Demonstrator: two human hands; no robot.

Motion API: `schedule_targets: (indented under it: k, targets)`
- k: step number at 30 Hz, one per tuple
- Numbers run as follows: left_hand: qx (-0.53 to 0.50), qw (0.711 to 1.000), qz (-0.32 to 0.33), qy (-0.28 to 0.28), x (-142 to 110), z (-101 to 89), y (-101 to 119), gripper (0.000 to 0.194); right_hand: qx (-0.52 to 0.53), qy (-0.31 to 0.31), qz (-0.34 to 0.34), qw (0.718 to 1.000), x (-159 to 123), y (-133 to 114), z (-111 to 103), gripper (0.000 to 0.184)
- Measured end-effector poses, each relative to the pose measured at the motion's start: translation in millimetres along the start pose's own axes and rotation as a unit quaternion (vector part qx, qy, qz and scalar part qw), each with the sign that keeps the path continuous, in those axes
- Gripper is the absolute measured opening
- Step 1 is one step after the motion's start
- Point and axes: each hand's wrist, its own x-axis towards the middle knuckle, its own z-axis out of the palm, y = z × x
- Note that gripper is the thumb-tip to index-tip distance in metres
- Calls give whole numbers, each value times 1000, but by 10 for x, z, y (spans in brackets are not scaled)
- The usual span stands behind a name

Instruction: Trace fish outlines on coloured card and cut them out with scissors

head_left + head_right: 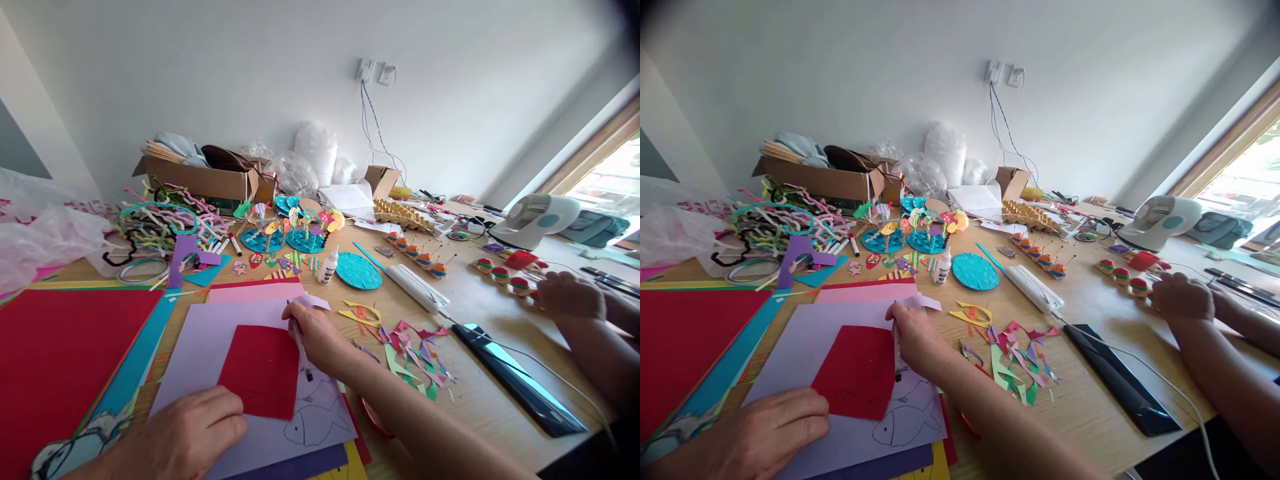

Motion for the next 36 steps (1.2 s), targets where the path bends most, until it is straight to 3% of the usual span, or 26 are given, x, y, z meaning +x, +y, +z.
schedule_targets:
  k: [3,5,10,15,17,20,24,29,36]
  targets:
    - [60,998,28,15,15,12,-122,41,-15,-33,-53,998,149,74,-59,27]
    - [104,994,7,19,-7,97,-238,52,-15,-51,-76,996,248,129,-69,27]
    - [107,994,-24,-6,-13,294,-405,50,-26,-63,-106,992,422,193,-49,28]
    - [71,997,-33,-16,-14,336,-443,48,-21,17,-84,996,290,-7,-168,19]
    - [44,998,-48,-2,-37,348,-446,50,64,71,-79,992,157,-150,-194,15]
    - [39,997,-69,8,-31,333,-408,51,190,31,-28,981,-12,-316,-117,19]
    - [107,993,-52,7,51,274,-306,51,235,37,68,969,-63,-326,118,17]
    - [151,987,-36,51,54,316,-269,48,229,65,55,970,-31,-222,289,9]
    - [168,983,-47,59,-53,422,-294,50,231,54,29,971,-56,-196,344,15]
